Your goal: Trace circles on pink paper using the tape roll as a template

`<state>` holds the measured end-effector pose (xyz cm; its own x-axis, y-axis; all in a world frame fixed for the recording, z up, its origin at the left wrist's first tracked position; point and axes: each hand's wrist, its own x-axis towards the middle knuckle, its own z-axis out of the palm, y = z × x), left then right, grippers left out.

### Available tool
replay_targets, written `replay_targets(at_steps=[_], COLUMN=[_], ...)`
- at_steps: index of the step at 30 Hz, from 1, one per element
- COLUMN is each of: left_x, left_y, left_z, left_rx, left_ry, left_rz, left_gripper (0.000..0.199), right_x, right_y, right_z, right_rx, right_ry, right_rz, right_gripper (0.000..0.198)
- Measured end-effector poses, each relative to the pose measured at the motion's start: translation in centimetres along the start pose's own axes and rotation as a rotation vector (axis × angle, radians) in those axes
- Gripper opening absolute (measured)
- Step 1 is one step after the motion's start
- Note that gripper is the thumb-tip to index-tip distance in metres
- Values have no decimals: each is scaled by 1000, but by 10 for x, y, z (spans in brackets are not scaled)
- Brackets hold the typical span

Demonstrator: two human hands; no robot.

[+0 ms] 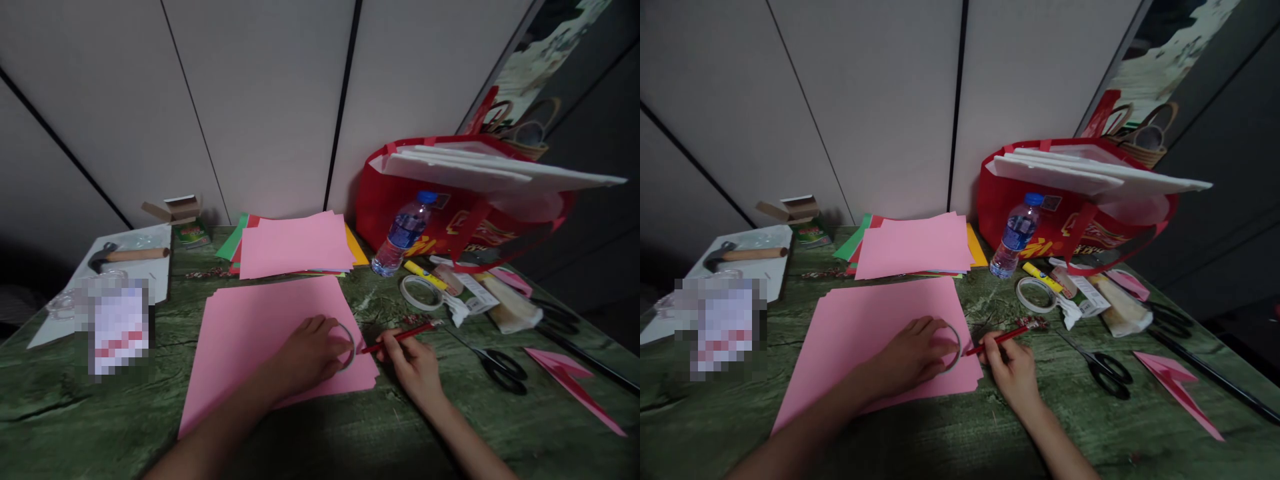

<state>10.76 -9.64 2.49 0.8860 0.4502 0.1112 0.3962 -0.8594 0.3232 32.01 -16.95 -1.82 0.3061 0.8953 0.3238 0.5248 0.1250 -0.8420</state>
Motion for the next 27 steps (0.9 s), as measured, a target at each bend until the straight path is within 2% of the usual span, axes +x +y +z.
replay_targets(at_steps=[5,13,20,23,27], left_x=[0,0,0,0,1], left_y=[0,-1,-1,-1,-1], left_z=[-1,3,2,3,5], left_rx=[-5,14,21,19,27], left_ry=[2,24,12,27,24], left_rz=[16,23,19,17,10], left_gripper=[17,18,13,12,14], right_x=[-4,-10,-15,-16,-17], right_y=[-4,-13,-22,-26,-34], right_z=[0,1,5,5,3], right_rx=[-56,-94,-39,-57,-48], right_ry=[-6,-21,-164,-181,-198], right_rz=[-82,-349,-443,-538,-655], right_gripper=[32,24,21,17,20])
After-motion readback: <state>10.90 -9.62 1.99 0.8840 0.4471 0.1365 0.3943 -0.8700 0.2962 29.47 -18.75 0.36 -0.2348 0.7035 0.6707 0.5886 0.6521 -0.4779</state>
